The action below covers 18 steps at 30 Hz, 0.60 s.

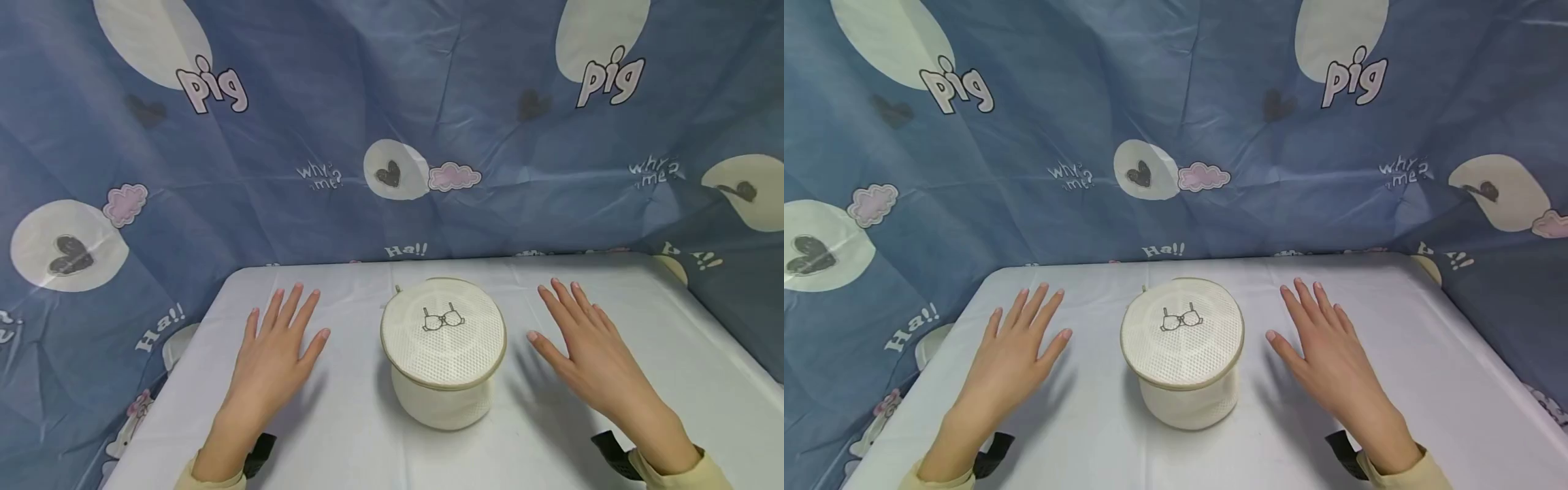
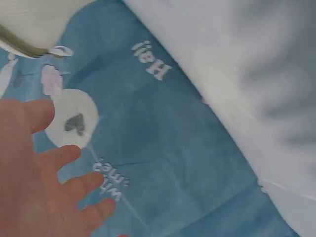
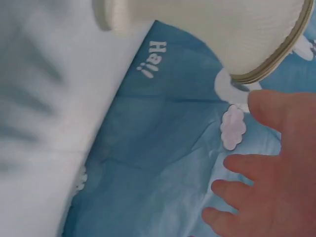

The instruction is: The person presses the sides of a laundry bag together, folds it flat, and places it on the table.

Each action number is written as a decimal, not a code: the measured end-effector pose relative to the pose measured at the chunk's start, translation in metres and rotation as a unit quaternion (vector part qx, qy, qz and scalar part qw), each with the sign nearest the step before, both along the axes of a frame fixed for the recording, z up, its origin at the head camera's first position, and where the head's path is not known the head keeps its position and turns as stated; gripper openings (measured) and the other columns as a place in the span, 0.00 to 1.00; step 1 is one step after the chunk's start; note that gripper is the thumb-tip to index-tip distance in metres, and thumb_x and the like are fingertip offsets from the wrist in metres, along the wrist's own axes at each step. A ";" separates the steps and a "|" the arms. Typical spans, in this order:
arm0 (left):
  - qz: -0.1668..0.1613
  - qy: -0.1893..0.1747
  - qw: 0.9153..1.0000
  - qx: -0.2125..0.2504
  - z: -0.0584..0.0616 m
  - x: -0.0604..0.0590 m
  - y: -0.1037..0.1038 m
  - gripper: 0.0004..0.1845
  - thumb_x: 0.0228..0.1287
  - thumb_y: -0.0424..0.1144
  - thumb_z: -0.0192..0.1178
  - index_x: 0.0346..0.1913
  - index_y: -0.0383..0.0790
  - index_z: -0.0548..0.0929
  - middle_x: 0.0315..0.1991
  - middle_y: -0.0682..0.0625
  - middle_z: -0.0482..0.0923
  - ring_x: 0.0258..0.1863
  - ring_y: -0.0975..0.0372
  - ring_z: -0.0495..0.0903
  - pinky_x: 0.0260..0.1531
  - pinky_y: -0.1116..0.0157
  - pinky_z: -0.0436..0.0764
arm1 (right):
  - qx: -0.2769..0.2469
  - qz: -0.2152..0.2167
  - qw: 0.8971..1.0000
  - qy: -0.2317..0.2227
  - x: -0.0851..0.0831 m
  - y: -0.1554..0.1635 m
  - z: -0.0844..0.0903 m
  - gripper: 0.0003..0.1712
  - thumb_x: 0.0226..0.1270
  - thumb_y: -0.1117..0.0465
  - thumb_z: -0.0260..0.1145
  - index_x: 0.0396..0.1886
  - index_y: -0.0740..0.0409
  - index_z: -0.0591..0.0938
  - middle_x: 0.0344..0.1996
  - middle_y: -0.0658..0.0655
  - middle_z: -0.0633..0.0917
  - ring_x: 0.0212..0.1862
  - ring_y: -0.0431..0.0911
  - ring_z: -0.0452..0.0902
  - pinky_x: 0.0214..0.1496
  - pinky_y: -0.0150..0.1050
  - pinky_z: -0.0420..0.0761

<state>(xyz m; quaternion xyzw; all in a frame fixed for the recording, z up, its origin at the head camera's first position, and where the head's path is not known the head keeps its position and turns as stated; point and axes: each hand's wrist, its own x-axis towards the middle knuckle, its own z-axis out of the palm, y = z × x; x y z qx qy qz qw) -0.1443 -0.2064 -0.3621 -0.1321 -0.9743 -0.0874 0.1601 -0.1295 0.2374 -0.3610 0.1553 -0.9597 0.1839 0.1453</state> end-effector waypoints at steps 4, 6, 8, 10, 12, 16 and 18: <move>-0.018 0.022 0.999 0.015 0.010 0.000 0.010 0.34 0.75 0.62 0.43 0.77 0.52 0.58 0.77 0.46 0.50 0.76 0.49 0.44 0.69 0.39 0.46 | -0.014 0.008 1.000 0.013 0.001 -0.006 0.007 0.41 0.74 0.43 0.57 0.79 0.51 0.54 0.77 0.59 0.53 0.78 0.54 0.38 0.74 0.59 0.40; -0.027 0.032 0.999 0.026 0.013 -0.001 0.016 0.33 0.75 0.61 0.43 0.77 0.51 0.59 0.77 0.46 0.52 0.76 0.49 0.46 0.68 0.39 0.49 | -0.021 0.009 1.000 0.018 0.001 -0.009 0.010 0.41 0.74 0.43 0.57 0.79 0.50 0.55 0.77 0.58 0.54 0.77 0.54 0.40 0.74 0.60 0.43; -0.036 0.045 0.998 0.037 0.015 -0.002 0.023 0.33 0.75 0.60 0.44 0.76 0.49 0.61 0.76 0.45 0.55 0.75 0.48 0.49 0.67 0.40 0.51 | -0.030 0.012 0.999 0.022 0.002 -0.012 0.013 0.40 0.74 0.43 0.57 0.79 0.49 0.56 0.77 0.57 0.55 0.77 0.55 0.43 0.73 0.60 0.46; -0.047 0.061 0.995 0.056 0.014 -0.004 0.029 0.32 0.75 0.58 0.47 0.75 0.47 0.64 0.75 0.44 0.58 0.74 0.47 0.53 0.67 0.42 0.54 | -0.041 0.016 0.999 0.029 0.002 -0.016 0.015 0.39 0.74 0.43 0.58 0.78 0.48 0.56 0.76 0.56 0.57 0.76 0.56 0.45 0.72 0.60 0.49; -0.058 0.080 0.992 0.079 0.013 -0.006 0.034 0.31 0.74 0.55 0.50 0.73 0.44 0.66 0.73 0.43 0.61 0.72 0.47 0.57 0.66 0.43 0.58 | -0.054 0.022 0.998 0.040 0.002 -0.020 0.016 0.38 0.74 0.45 0.59 0.78 0.48 0.58 0.75 0.56 0.59 0.75 0.56 0.49 0.72 0.60 0.51; -0.077 0.100 0.982 0.141 0.010 -0.008 0.043 0.29 0.72 0.51 0.56 0.70 0.43 0.70 0.69 0.43 0.66 0.69 0.49 0.64 0.63 0.44 0.64 | -0.085 0.031 0.994 0.062 0.000 -0.027 0.015 0.36 0.73 0.47 0.60 0.76 0.48 0.62 0.72 0.54 0.66 0.73 0.55 0.56 0.69 0.59 0.58; -0.080 0.099 0.977 0.170 0.009 -0.008 0.048 0.28 0.72 0.51 0.57 0.69 0.43 0.71 0.68 0.44 0.68 0.67 0.50 0.66 0.62 0.45 0.67 | -0.107 0.028 0.992 0.063 -0.001 -0.029 0.015 0.34 0.73 0.48 0.61 0.75 0.47 0.64 0.70 0.53 0.69 0.71 0.53 0.59 0.66 0.59 0.61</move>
